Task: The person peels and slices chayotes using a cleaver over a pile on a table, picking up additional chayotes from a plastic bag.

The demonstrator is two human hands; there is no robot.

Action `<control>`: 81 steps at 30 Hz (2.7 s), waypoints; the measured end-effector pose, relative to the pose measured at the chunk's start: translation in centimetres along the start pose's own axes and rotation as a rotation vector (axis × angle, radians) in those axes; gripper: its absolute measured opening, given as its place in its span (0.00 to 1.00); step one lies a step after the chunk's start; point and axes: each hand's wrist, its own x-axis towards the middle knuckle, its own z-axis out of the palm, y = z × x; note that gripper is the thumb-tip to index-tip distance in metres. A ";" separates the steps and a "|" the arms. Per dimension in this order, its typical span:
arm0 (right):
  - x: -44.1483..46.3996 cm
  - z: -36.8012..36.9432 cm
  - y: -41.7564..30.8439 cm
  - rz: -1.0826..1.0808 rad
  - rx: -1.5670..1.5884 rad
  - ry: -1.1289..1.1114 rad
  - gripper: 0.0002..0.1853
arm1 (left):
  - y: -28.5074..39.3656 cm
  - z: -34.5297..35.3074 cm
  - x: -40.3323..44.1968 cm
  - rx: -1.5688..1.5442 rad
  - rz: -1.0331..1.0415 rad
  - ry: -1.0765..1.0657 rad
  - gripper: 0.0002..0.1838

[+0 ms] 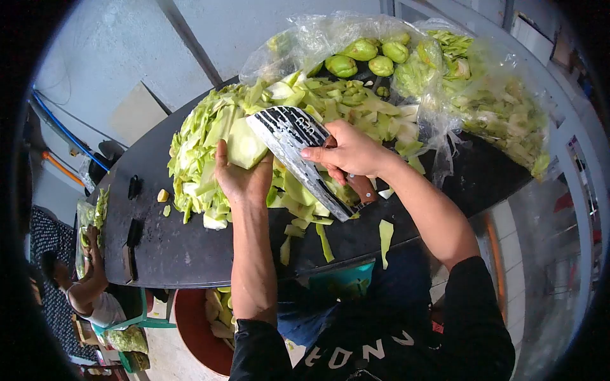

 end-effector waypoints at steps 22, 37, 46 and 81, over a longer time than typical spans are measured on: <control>-0.2 0.1 -0.1 0.028 -0.045 0.034 0.15 | -0.3 1.4 -1.2 0.325 0.001 -0.039 0.28; 0.3 -0.6 0.4 -0.063 0.112 0.143 0.13 | -4.5 0.3 -1.9 0.449 -0.190 -0.101 0.29; 0.1 0.0 0.1 -0.043 0.132 0.143 0.12 | -4.0 0.7 -2.1 0.469 -0.230 -0.051 0.28; -1.9 8.5 -0.9 -0.701 -1.307 0.295 0.11 | -2.5 -1.8 -0.4 0.350 0.644 -0.445 0.23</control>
